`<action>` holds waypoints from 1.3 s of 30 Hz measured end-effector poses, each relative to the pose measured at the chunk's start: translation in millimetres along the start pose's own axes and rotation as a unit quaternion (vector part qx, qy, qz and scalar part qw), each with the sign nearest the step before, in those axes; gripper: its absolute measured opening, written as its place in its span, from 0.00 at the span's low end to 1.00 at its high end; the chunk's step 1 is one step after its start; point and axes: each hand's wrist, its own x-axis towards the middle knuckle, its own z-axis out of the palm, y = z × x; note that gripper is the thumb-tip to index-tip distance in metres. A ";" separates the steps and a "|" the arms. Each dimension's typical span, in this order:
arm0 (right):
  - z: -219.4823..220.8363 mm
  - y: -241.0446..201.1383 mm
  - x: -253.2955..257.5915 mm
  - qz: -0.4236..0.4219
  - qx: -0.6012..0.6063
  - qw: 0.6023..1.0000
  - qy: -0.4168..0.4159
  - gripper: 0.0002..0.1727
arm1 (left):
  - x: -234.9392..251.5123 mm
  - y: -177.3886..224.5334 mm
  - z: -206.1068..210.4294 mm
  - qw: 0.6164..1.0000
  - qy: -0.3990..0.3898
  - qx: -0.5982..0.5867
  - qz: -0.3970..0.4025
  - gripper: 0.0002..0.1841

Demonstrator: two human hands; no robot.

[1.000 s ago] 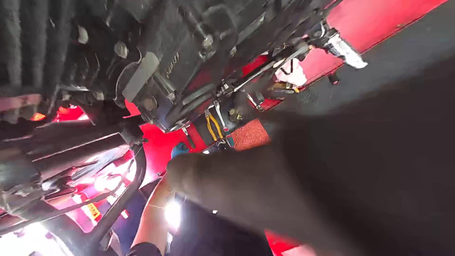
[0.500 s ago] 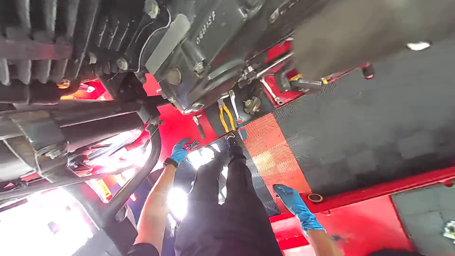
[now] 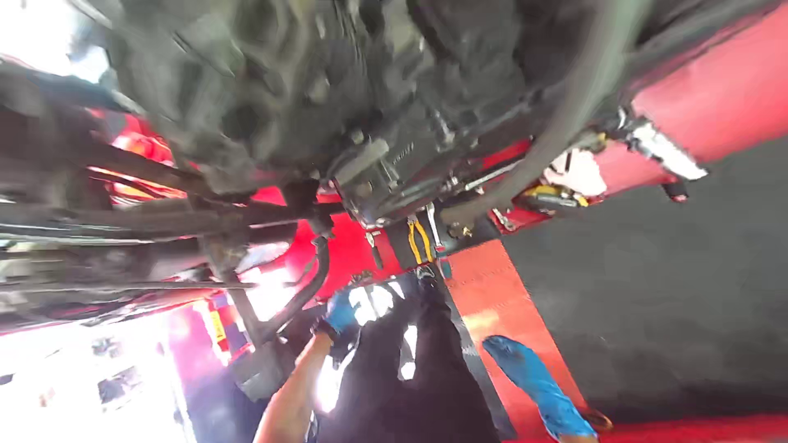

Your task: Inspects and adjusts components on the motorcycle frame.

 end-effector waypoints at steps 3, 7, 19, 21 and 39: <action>-16.0 -100.1 -10.6 -0.135 0.048 0.989 -0.029 0.18 | -105.8 30.4 -2.2 0.994 -0.005 -0.045 0.096 0.31; -76.9 -254.1 -81.2 -0.462 0.043 0.883 -0.074 0.14 | -234.9 96.3 -60.5 0.941 -0.057 -0.139 0.304 0.27; -189.1 -568.1 -172.3 -0.538 -0.225 0.776 0.242 0.19 | -280.3 140.2 -336.2 0.743 0.645 0.032 0.178 0.19; -185.4 -579.4 -166.7 -0.522 -0.246 0.776 0.256 0.20 | -273.0 151.9 -350.4 0.765 0.610 0.116 0.170 0.18; -194.7 -581.7 -188.0 -0.518 -0.307 0.762 0.239 0.15 | -291.0 206.8 -360.3 0.896 0.436 0.077 -0.031 0.24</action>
